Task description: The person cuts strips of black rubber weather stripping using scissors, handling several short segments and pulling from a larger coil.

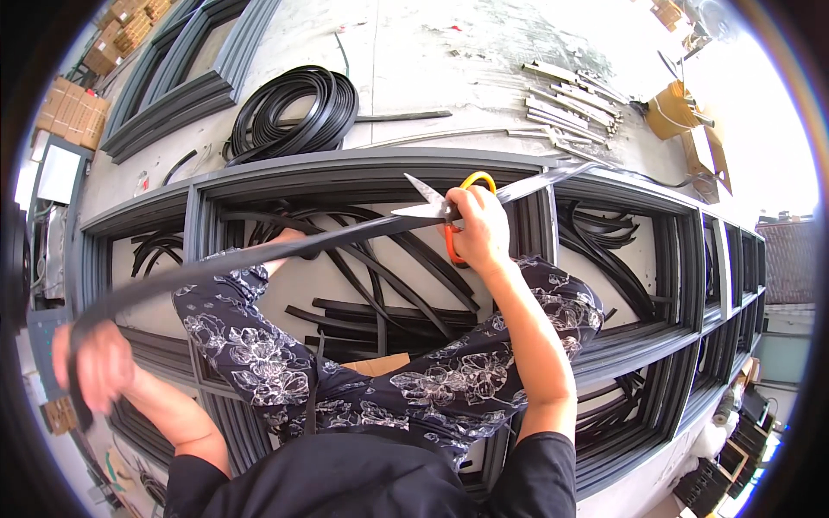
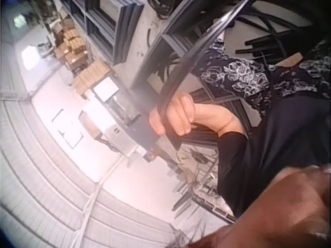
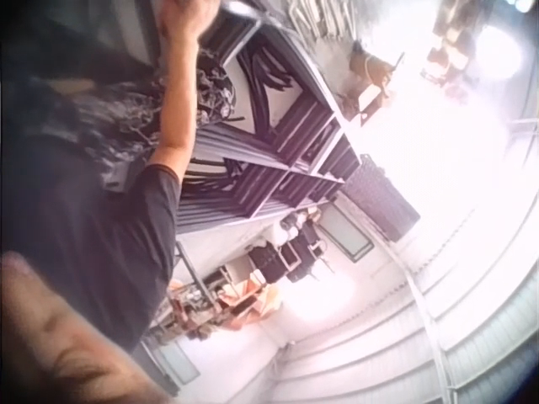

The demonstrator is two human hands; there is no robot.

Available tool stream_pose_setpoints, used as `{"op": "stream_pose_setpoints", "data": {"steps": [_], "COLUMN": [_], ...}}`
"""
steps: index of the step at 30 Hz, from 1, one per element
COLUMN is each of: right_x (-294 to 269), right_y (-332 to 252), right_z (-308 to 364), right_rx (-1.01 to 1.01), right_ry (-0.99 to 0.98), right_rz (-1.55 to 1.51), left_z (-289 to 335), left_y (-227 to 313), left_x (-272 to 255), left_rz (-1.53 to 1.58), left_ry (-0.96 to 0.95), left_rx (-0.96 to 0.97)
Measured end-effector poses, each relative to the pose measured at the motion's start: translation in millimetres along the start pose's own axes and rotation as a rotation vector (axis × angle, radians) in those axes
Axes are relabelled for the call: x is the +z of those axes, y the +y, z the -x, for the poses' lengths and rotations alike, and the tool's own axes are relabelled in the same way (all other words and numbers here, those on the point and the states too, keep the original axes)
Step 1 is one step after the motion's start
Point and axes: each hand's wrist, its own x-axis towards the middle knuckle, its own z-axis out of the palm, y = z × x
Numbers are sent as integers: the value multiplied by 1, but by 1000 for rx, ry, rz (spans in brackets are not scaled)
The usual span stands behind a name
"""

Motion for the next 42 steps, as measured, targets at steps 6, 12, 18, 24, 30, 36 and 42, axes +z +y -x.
{"op": "stream_pose_setpoints", "data": {"steps": [6, 12, 18, 24, 30, 36, 42], "right_x": [-8, -47, -84, -91, -39, -14, -9], "right_y": [33, 30, 35, 40, 58, 87, 123], "right_z": [16, 3, -23, -36, -52, -73, -73], "right_rx": [-52, -98, -65, 56, -128, -80, 78], "right_ry": [-192, -218, -68, -352, -615, -711, -738], "right_rz": [129, 152, 242, 219, 259, 284, 298], "left_z": [58, 94, 84, 53, 71, 86, 85], "left_y": [38, 10, -7, -31, -43, -39, -41], "left_x": [-116, -202, -220, -283, -369, -422, -440], "left_rz": [20, 48, -340, -291, -347, -271, -178], "left_ry": [825, 1011, 1283, 1404, 1767, 1909, 2031], "left_rx": [294, -129, -330, -363, -369, -255, -148]}}
